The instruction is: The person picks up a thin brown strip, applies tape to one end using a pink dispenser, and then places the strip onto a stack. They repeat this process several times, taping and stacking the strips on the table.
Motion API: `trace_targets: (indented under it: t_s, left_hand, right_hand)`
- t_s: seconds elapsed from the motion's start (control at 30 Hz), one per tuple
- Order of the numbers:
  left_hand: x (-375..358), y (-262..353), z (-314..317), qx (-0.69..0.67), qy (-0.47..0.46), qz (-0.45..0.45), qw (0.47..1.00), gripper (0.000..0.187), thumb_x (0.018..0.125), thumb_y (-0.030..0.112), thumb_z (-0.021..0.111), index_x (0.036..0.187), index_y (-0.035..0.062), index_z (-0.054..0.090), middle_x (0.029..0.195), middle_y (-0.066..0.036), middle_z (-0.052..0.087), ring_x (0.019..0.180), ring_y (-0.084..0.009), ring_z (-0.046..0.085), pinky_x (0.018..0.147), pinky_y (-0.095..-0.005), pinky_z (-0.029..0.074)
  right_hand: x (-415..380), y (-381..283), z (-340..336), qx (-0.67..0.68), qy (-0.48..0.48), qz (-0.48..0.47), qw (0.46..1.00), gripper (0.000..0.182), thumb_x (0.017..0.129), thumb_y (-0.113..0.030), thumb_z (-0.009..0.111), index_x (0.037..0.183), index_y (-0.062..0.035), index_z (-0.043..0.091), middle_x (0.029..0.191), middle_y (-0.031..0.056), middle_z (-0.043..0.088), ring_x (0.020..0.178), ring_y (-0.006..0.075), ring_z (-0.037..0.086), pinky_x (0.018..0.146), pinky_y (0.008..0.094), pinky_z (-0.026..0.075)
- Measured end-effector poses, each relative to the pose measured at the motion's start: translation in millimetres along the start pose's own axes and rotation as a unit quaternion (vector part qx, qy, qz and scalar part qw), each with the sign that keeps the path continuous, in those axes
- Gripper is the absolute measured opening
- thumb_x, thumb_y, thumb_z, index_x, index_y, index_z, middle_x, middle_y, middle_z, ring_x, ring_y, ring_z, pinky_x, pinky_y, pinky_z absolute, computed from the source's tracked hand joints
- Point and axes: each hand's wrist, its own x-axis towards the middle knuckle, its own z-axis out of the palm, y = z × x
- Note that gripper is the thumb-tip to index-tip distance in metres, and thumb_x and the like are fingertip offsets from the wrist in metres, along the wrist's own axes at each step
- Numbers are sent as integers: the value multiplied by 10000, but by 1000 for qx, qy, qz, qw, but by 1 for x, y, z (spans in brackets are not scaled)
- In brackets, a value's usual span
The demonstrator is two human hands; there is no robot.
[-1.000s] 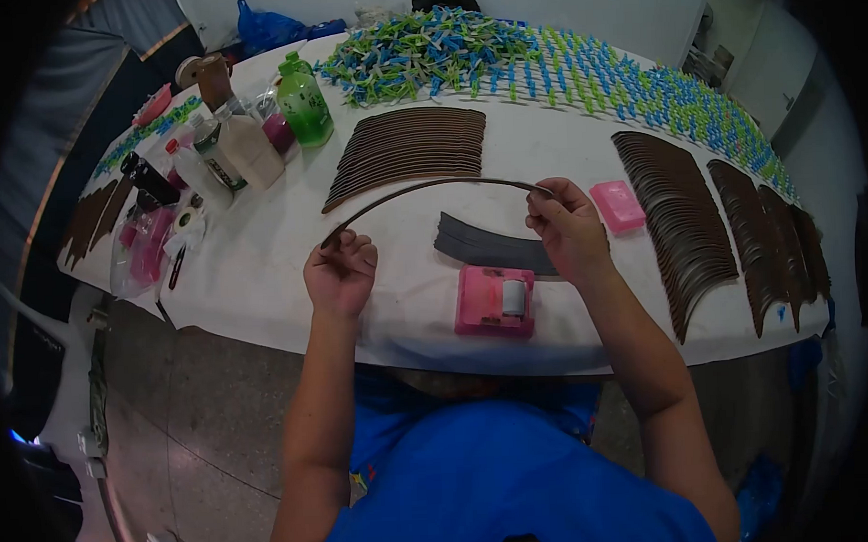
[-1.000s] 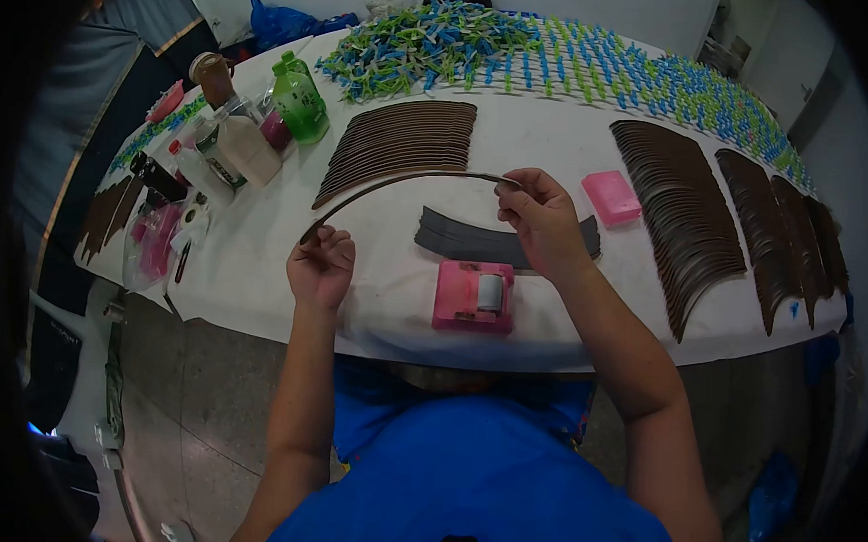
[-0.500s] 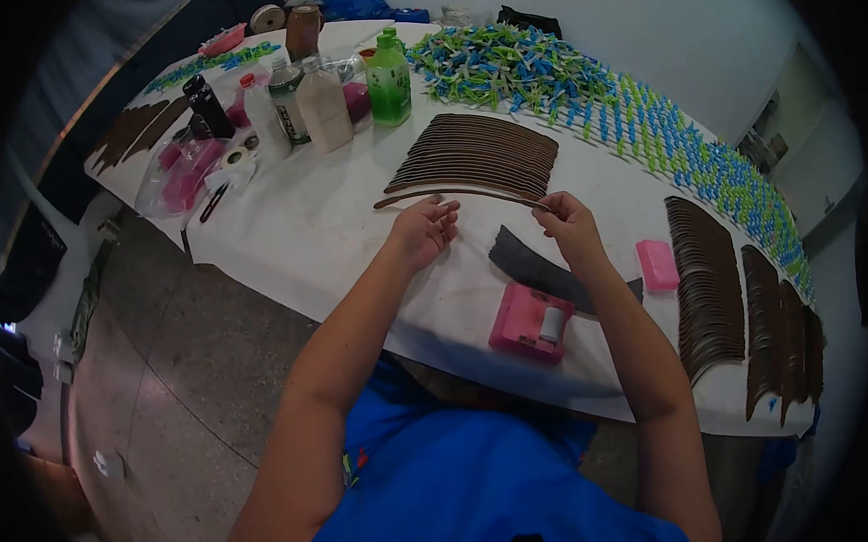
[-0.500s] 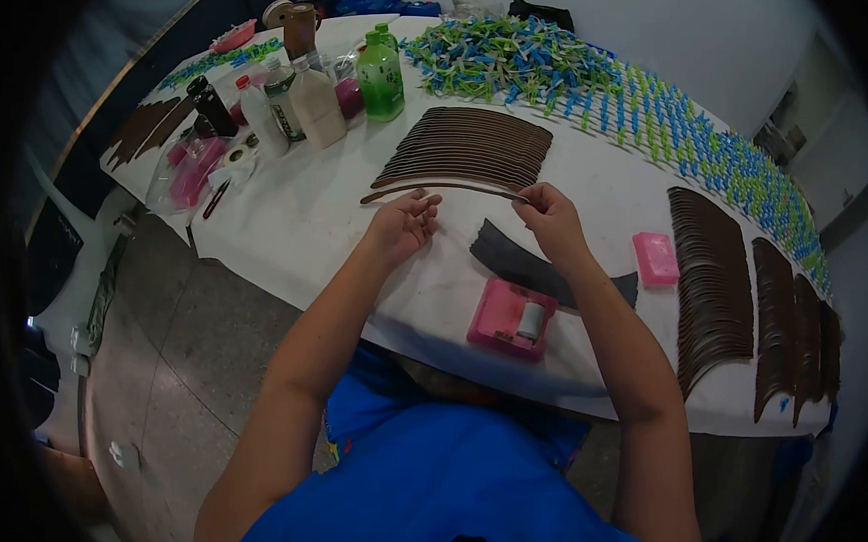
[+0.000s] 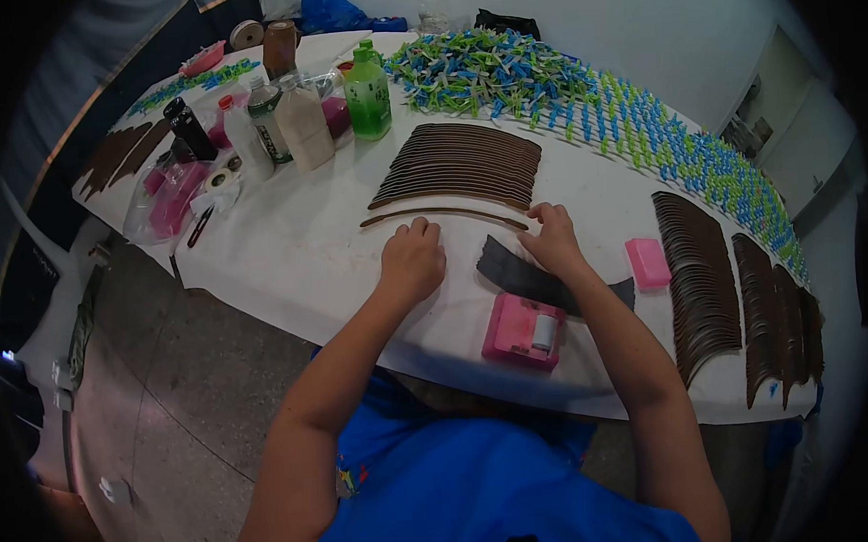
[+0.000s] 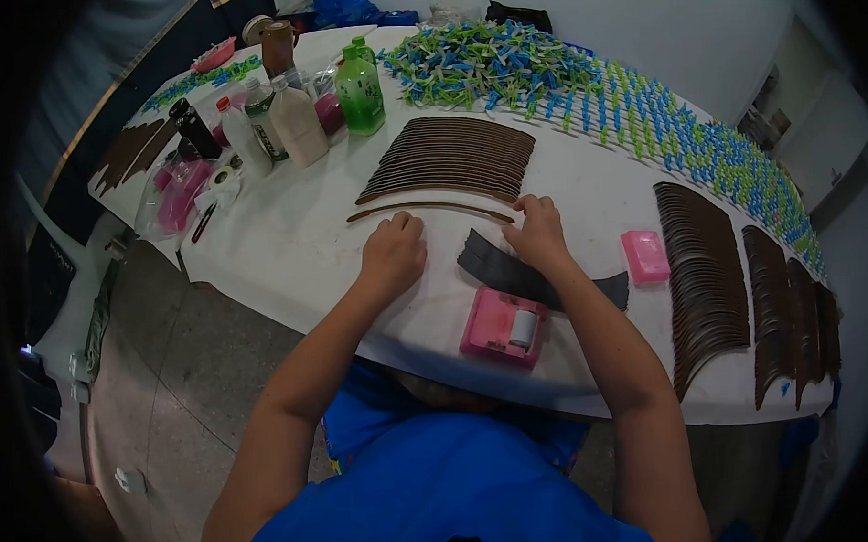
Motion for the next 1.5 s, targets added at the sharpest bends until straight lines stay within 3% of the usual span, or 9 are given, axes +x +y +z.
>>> trace_targets:
  t_s: [0.07,0.17,0.23,0.43,0.63,0.97,1.07,1.3,1.5]
  left_hand:
    - [3,0,1,7,-1,2,1000,227,881,175,707,1055,38,657,1104,-140,658,948,-362,651,824,-503,559]
    - [7,-5,8,16,11,9,1000,266,879,197,712,1078,38,638,1125,-141,649,951,-362,650,822,-503,553]
    - [10,-3,6,13,-10,-3,1000,293,884,199,710,1117,40,630,1153,-147,649,981,-375,652,850,-511,551]
    - [21,-8,11,12,-25,-11,1000,335,895,210,699,1166,35,613,1190,-158,647,1021,-399,658,879,-528,547]
    - [32,-13,17,17,-20,0,1000,348,898,220,691,1175,27,606,1197,-161,644,1019,-407,659,887,-532,546]
    - [34,-13,15,16,-32,0,999,387,910,236,669,1225,22,603,1243,-163,639,1040,-396,664,909,-520,542]
    - [33,-17,20,24,-10,18,1000,361,902,244,678,1185,25,624,1224,-130,631,978,-358,664,852,-515,547]
    - [33,-19,24,21,16,28,999,370,900,245,675,1194,28,615,1248,-131,635,980,-362,664,857,-521,544]
    - [31,-17,19,6,5,7,1000,327,891,231,686,1139,30,613,1174,-144,662,978,-372,661,857,-522,543]
  right_hand:
    - [-12,-6,-11,1,-2,-19,1000,363,847,-220,820,1176,-88,744,1192,199,642,1153,400,632,1028,478,525]
    - [-27,-8,-19,-38,-78,-64,994,444,915,-316,792,1306,-116,723,1143,186,621,1083,363,629,985,441,532]
    - [-32,-8,-17,-81,-126,-64,987,508,959,-405,734,1407,-167,700,1163,199,615,1100,386,617,992,454,525]
    - [-21,-7,-6,-131,-155,-63,977,572,993,-471,619,1489,-187,641,1224,251,619,1144,443,617,1034,510,514]
    - [-11,-23,-11,-132,-167,14,977,645,994,-499,617,1572,-217,561,1278,259,592,1172,437,603,1052,506,502]
    - [-4,-28,-13,-135,-180,52,973,687,984,-548,632,1588,-232,542,1340,256,584,1269,453,585,1094,514,481]
    - [-4,-24,-9,-136,-171,46,975,702,965,-543,630,1580,-214,549,1345,252,584,1260,443,593,1083,538,492]
    - [-5,-25,-10,-138,-165,46,975,720,948,-543,645,1571,-194,552,1354,247,580,1266,438,590,1086,539,488]
    - [-6,-20,-9,-120,-155,38,980,710,940,-525,666,1532,-141,587,1352,254,585,1265,448,589,1091,534,489]
